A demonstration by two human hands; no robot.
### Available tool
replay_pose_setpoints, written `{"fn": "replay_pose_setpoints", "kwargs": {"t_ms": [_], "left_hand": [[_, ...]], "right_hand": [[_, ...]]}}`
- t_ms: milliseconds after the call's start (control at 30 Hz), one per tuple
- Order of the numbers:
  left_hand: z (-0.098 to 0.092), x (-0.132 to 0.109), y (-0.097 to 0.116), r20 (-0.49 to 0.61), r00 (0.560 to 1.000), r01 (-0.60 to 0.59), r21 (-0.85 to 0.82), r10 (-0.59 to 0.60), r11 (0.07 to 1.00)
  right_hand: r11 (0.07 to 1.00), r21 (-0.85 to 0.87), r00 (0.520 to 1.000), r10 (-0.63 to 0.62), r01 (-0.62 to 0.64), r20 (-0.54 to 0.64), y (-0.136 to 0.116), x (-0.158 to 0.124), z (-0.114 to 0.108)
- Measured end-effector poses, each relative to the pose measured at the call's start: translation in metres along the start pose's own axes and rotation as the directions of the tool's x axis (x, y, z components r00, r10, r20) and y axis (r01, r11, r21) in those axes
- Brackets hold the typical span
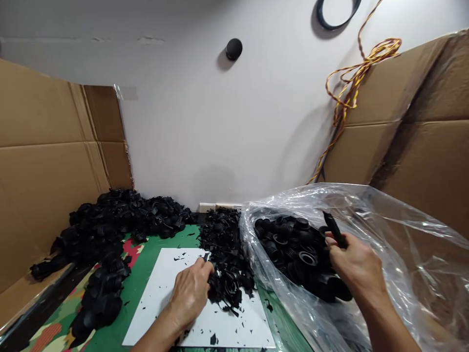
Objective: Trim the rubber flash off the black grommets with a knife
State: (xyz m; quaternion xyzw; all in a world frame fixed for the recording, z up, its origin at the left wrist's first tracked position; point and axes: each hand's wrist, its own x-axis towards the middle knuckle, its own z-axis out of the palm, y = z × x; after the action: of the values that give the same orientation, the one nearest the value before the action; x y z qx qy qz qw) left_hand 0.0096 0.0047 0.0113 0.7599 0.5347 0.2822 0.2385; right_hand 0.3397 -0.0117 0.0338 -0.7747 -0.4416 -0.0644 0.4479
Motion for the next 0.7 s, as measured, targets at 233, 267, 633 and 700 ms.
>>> {"fn": "replay_pose_setpoints", "kwargs": {"t_ms": [233,267,633,700], "left_hand": [[-0.020,0.002,-0.031,-0.136,0.990,-0.006,-0.274,-0.032,0.962],[-0.021,0.003,-0.032,-0.156,0.986,-0.001,-0.325,-0.053,0.946],[-0.025,0.009,-0.016,-0.313,0.944,-0.108,-0.592,-0.105,0.799],[-0.023,0.008,-0.013,-0.300,0.946,-0.105,-0.643,-0.123,0.759]], "right_hand": [[0.857,0.502,0.968,-0.019,-0.114,0.251,-0.088,-0.049,0.006],[0.827,0.554,0.944,-0.104,-0.093,0.314,-0.101,-0.058,0.013],[0.707,0.646,0.658,-0.345,-0.287,0.669,-0.156,-0.118,0.080],[0.665,0.664,0.694,-0.297,-0.343,0.656,-0.153,-0.120,0.083]]}}
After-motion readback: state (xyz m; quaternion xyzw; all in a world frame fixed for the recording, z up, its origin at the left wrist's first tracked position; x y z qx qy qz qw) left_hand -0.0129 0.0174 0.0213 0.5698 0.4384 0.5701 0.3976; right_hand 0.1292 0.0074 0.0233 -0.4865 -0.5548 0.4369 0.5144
